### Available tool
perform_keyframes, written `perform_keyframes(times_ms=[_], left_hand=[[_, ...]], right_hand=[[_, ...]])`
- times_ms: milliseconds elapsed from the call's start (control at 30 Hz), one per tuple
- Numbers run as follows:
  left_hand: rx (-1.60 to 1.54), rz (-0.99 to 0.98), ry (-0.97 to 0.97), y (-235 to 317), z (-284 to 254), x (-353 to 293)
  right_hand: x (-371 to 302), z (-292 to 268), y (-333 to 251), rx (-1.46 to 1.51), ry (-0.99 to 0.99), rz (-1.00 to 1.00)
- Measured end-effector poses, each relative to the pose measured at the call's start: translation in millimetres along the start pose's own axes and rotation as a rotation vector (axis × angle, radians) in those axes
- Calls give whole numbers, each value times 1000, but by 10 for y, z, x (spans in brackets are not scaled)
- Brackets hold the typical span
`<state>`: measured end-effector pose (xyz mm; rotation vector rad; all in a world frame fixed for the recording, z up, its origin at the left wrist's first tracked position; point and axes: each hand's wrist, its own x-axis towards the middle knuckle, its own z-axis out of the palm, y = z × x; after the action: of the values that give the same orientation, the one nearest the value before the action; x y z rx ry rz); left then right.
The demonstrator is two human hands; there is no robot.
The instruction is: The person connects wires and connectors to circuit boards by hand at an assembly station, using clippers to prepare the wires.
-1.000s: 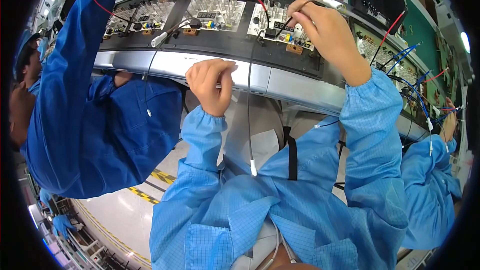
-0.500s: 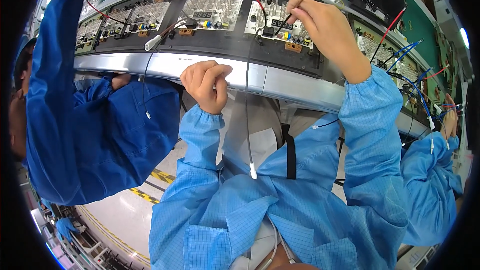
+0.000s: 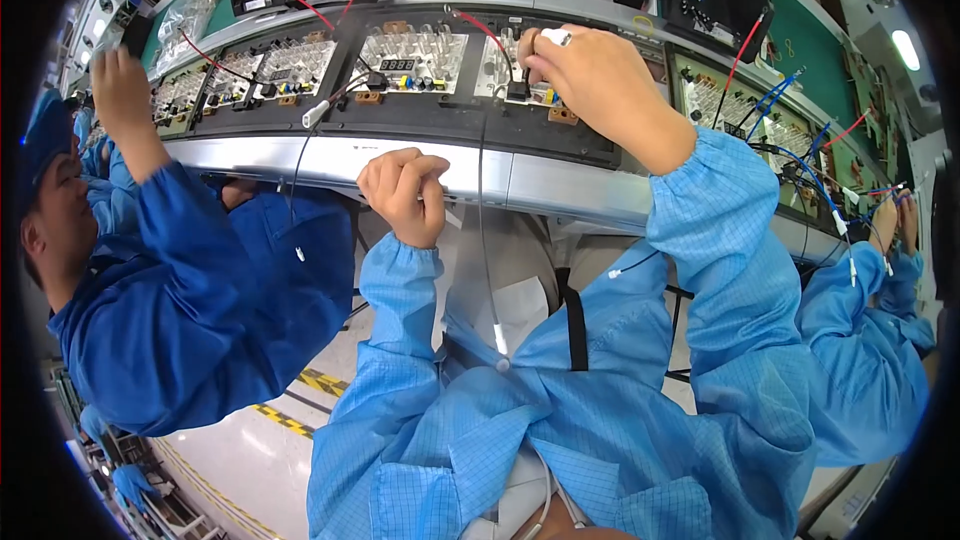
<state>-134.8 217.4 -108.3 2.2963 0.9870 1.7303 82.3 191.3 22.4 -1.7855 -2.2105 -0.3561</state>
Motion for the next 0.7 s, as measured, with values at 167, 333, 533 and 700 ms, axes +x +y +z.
perform_keyframes(times_ms=[167,333,533,700], left_hand=[[-21,-7,-7,-33,13,-20],[14,-5,-23,-64,-54,-22],[26,17,-7,-77,-26,-9],[42,49,-41,-122,-47,-74]], right_hand=[[38,-145,-5,87,-194,-76],[590,-571,410,558,-12,-72],[1736,-191,1263,945,499,419],[1867,865,2614,65,259,211]])
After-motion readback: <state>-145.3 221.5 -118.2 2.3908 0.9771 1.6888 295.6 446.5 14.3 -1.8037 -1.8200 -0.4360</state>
